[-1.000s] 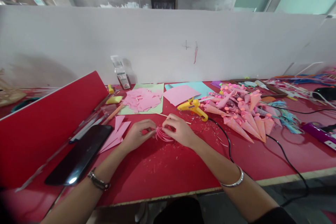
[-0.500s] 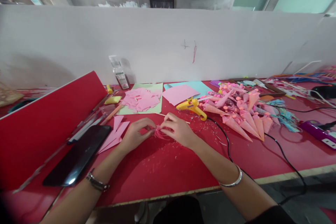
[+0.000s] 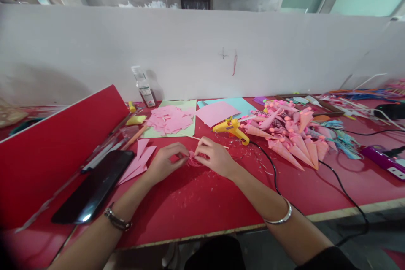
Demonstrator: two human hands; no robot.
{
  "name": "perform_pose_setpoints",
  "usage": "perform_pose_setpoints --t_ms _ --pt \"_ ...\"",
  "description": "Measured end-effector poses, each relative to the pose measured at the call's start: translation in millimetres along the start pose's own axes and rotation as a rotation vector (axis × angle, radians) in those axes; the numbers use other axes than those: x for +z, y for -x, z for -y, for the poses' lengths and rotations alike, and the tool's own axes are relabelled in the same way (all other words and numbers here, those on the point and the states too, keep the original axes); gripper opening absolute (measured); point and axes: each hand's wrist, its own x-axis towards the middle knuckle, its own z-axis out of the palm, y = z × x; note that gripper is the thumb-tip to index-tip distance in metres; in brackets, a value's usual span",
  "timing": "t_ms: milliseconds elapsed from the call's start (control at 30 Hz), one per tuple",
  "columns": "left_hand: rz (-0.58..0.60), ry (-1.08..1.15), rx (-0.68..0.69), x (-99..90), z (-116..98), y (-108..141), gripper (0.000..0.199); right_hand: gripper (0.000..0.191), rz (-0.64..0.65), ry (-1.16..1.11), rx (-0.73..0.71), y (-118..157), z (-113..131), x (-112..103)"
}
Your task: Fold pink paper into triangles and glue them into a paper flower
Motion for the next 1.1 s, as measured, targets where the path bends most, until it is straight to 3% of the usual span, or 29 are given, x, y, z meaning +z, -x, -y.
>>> perform_pose_setpoints --t_ms 1100 --pt "-0.011 0.014 -0.046 2.7 -2.5 0.0 0.01 0.008 -0.028 -0.064 -0.034 -0.9 4.2 2.8"
